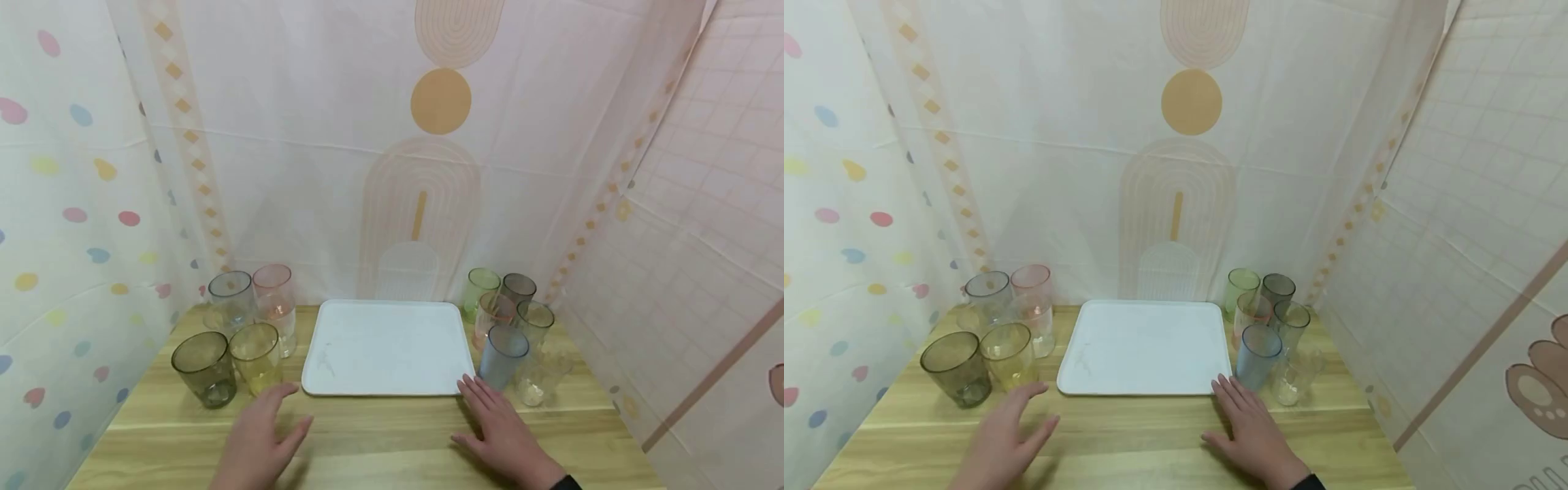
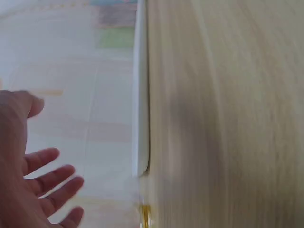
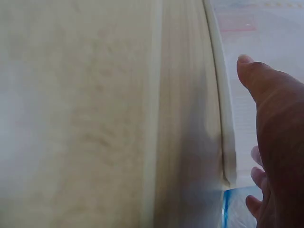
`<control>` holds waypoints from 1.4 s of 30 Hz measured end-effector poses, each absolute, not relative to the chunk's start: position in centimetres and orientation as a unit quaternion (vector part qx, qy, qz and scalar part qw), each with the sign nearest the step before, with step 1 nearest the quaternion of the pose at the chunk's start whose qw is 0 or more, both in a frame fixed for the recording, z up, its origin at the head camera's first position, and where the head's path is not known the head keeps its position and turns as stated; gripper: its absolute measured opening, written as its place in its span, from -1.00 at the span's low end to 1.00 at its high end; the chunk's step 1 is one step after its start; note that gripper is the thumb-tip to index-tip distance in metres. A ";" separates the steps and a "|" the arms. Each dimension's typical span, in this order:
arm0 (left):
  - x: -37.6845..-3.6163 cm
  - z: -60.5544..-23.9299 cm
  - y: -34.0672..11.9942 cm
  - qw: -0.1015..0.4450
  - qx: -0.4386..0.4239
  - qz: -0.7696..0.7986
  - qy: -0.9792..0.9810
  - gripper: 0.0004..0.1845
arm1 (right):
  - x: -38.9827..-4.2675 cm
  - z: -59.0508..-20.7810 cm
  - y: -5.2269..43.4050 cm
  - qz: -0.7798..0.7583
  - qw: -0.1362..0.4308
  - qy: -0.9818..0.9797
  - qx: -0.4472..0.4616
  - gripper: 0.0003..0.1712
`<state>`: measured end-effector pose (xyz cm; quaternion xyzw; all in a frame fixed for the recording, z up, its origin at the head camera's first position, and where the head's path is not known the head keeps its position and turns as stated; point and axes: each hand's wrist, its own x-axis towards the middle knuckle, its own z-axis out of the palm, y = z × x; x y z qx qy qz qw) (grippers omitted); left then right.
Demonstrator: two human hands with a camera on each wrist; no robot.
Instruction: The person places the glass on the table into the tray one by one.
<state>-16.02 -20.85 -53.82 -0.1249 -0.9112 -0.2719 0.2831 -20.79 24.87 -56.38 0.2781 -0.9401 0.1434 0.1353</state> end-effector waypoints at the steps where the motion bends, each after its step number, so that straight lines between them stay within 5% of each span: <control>1: -15.9 -53.7 -21.2 0.290 -0.110 -0.283 -0.907 -0.48 | -21.1 -56.5 24.8 0.148 0.119 -0.942 0.275 0.06; 9: -14.2 -52.8 -24.6 0.368 0.055 -0.356 -0.857 -0.77 | -22.4 -56.8 24.2 0.162 0.035 -0.953 0.253 0.00; 15: -14.1 -52.6 -27.7 0.392 0.150 -0.376 -0.826 -0.58 | -22.6 -56.4 24.0 0.170 0.026 -0.953 0.250 -0.02; 20: -15.4 -52.5 -30.8 0.343 0.206 -0.387 -0.830 -0.12 | -22.7 -56.2 23.9 0.183 0.012 -0.952 0.245 -0.02; 26: -17.6 -51.7 -34.0 0.219 0.184 -0.472 -0.834 0.32 | -22.5 -55.9 23.9 0.197 0.008 -0.949 0.247 -0.03; 34: -19.8 -52.7 -34.7 0.151 0.154 -0.527 -0.822 0.44 | -22.6 -55.6 23.8 0.199 0.010 -0.947 0.252 -0.03; 42: -20.2 -53.5 -35.2 0.174 0.147 -0.490 -0.841 0.20 | -22.6 -55.8 24.0 0.197 0.012 -0.946 0.256 -0.04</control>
